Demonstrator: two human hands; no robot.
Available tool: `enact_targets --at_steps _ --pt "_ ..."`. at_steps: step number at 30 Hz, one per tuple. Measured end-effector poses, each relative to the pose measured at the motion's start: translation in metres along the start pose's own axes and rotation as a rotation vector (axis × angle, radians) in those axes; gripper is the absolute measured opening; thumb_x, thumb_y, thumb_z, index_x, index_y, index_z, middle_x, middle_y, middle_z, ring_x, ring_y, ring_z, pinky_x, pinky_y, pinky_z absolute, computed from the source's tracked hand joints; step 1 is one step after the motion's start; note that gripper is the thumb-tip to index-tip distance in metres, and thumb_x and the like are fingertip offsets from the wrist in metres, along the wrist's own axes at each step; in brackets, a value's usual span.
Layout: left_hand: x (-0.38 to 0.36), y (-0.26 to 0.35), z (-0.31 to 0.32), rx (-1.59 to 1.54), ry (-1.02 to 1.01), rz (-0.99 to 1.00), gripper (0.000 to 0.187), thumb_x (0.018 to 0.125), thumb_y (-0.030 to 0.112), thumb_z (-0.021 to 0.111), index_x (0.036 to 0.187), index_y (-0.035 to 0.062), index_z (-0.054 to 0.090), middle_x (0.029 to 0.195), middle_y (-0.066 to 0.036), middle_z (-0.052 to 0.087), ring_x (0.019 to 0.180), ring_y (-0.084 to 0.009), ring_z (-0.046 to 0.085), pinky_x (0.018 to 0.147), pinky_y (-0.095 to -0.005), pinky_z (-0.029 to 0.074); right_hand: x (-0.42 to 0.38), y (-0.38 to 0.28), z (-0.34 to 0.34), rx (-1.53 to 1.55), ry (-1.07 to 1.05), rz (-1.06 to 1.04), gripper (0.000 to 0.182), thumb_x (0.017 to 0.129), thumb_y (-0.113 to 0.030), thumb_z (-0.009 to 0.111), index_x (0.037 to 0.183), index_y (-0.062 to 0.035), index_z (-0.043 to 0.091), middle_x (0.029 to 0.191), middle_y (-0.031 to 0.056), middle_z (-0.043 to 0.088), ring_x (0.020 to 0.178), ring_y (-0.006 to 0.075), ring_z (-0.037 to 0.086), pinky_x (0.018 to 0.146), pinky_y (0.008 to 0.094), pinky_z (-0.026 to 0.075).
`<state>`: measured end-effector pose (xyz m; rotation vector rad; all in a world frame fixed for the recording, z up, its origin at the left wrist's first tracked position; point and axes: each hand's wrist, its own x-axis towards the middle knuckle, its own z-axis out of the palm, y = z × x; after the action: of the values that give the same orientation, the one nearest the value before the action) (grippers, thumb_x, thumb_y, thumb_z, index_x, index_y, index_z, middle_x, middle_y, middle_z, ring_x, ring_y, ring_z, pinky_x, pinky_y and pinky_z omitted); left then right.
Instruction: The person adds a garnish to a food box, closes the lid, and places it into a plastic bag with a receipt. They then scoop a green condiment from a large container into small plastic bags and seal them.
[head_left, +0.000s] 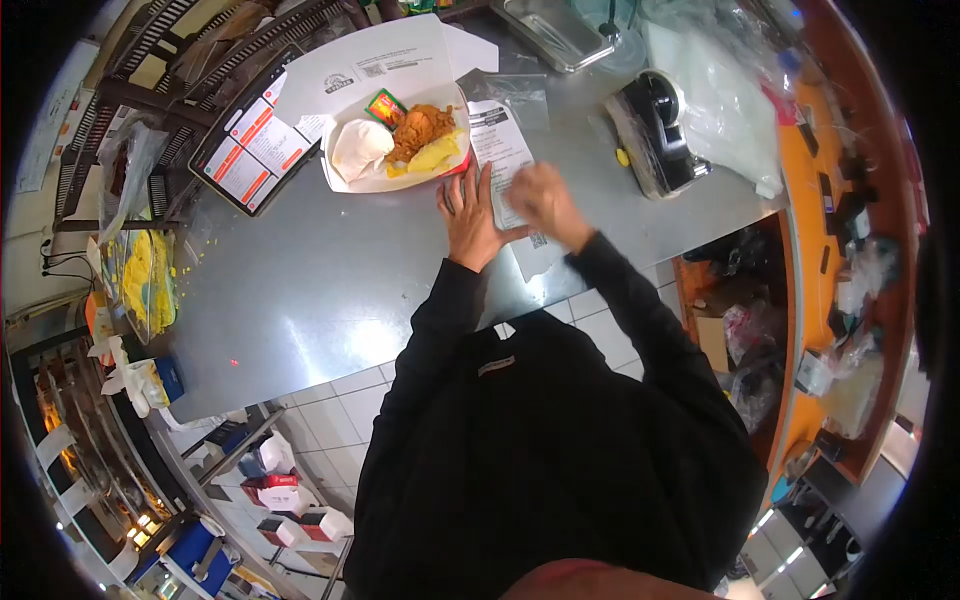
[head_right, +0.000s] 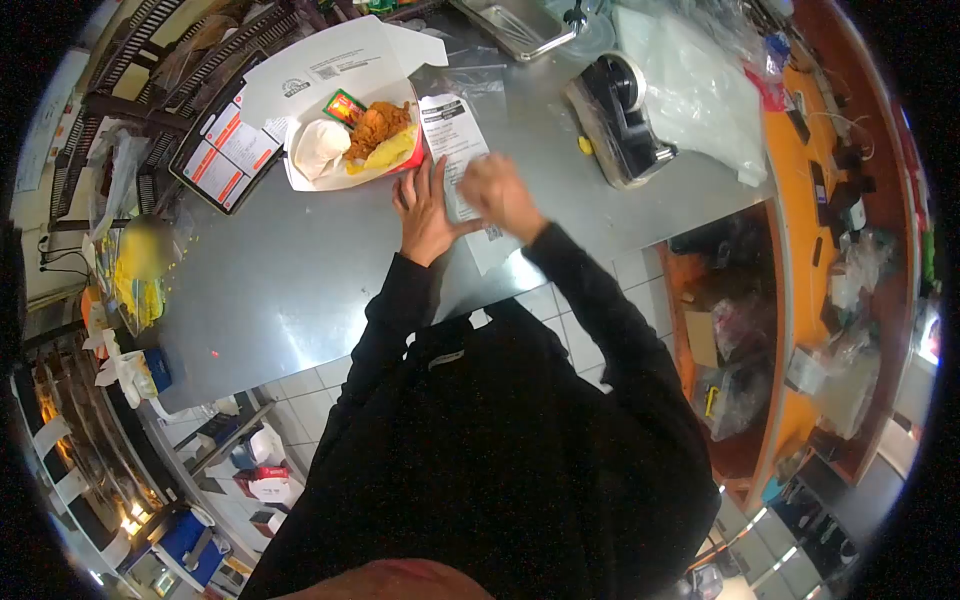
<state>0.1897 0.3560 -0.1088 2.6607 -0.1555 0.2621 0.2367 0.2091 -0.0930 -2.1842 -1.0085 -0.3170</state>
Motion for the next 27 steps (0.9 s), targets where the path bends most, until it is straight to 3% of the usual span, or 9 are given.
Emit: enact_targets --at_steps 6,9,12,15,18,21,23,25,27 --pt "0.001 0.003 0.0 0.001 -0.026 -0.028 0.113 0.045 0.069 0.063 0.13 0.0049 0.026 0.135 -0.013 0.024 0.122 -0.0311 0.02 0.096 -0.0545 0.013 -0.012 0.003 -0.022 -0.022 -0.131 0.001 0.01 0.067 -0.005 0.061 0.076 -0.0048 0.058 0.078 0.007 0.052 0.077 0.0245 0.049 0.066 0.0343 0.038" --pt "0.003 0.003 -0.003 -0.073 -0.016 -0.004 0.111 0.049 0.067 0.064 0.132 0.0064 0.022 0.134 -0.014 0.023 0.121 -0.0336 0.019 0.096 -0.056 0.009 -0.002 0.033 -0.04 -0.091 0.179 0.172 0.006 0.071 -0.005 0.058 0.077 -0.004 0.056 0.076 0.0088 0.049 0.069 0.0273 0.049 0.061 0.0369 0.038" --pt "0.001 0.005 -0.003 0.023 -0.012 -0.017 0.112 0.047 0.069 0.063 0.13 0.0041 0.026 0.133 -0.014 0.026 0.122 -0.0316 0.019 0.097 -0.0545 0.011 0.025 0.011 -0.057 0.14 0.144 0.295 0.011 0.076 -0.002 0.054 0.087 -0.001 0.054 0.079 0.0115 0.049 0.072 0.0272 0.052 0.063 0.0349 0.042" --pt "0.002 0.007 -0.007 -0.027 -0.076 -0.066 0.107 0.051 0.064 0.065 0.131 0.0049 0.024 0.132 -0.015 0.026 0.122 -0.0329 0.02 0.097 -0.0557 0.01 0.038 0.004 -0.051 0.165 0.102 0.233 0.016 0.076 0.0 0.053 0.092 -0.0014 0.054 0.081 0.0116 0.05 0.076 0.025 0.054 0.067 0.0316 0.045" --pt "0.0 0.002 -0.019 -0.128 0.031 0.013 0.085 0.062 0.047 0.068 0.126 0.004 0.033 0.124 -0.018 0.036 0.117 -0.0331 0.029 0.096 -0.0507 0.02 0.047 0.002 -0.043 0.198 0.107 0.218 0.017 0.076 0.002 0.053 0.093 -0.0012 0.054 0.083 0.0113 0.052 0.075 0.0231 0.055 0.067 0.03 0.045" --pt "0.007 -0.026 -0.078 -0.88 -0.071 -0.306 0.055 0.073 0.027 0.065 0.117 0.0017 0.043 0.115 -0.018 0.045 0.112 -0.032 0.038 0.092 -0.0432 0.03 0.06 0.011 -0.056 0.222 0.186 0.248 0.019 0.076 0.002 0.052 0.095 -0.0008 0.054 0.088 0.0104 0.055 0.076 0.0202 0.055 0.069 0.0283 0.045" --pt "0.018 -0.081 -0.108 -0.571 0.281 -0.17 0.034 0.079 0.014 0.058 0.109 0.0011 0.049 0.108 -0.016 0.051 0.106 -0.0272 0.045 0.088 -0.0366 0.035 0.083 0.017 -0.078 0.225 0.305 0.288 0.02 0.077 0.002 0.053 0.097 -0.0006 0.053 0.092 0.0098 0.056 0.078 0.0182 0.056 0.071 0.0267 0.045" --pt "0.051 -0.118 -0.155 0.006 0.591 0.027 0.036 0.084 0.019 0.054 0.116 0.0038 0.047 0.114 -0.012 0.05 0.099 -0.0196 0.048 0.086 -0.0351 0.036 0.115 0.018 -0.091 0.382 0.435 0.3 0.02 0.08 -0.005 0.053 0.1 -0.0007 0.053 0.096 0.0096 0.056 0.084 0.0176 0.055 0.075 0.0276 0.044" --pt "0.102 -0.137 -0.187 -0.144 0.631 0.264 0.045 0.084 0.022 0.052 0.125 0.0076 0.041 0.121 -0.011 0.048 0.095 -0.0189 0.05 0.084 -0.0335 0.038 0.15 0.024 -0.082 0.387 0.443 0.179 0.024 0.082 -0.013 0.054 0.103 -0.0013 0.053 0.099 0.0104 0.057 0.089 0.0185 0.055 0.08 0.0289 0.043"
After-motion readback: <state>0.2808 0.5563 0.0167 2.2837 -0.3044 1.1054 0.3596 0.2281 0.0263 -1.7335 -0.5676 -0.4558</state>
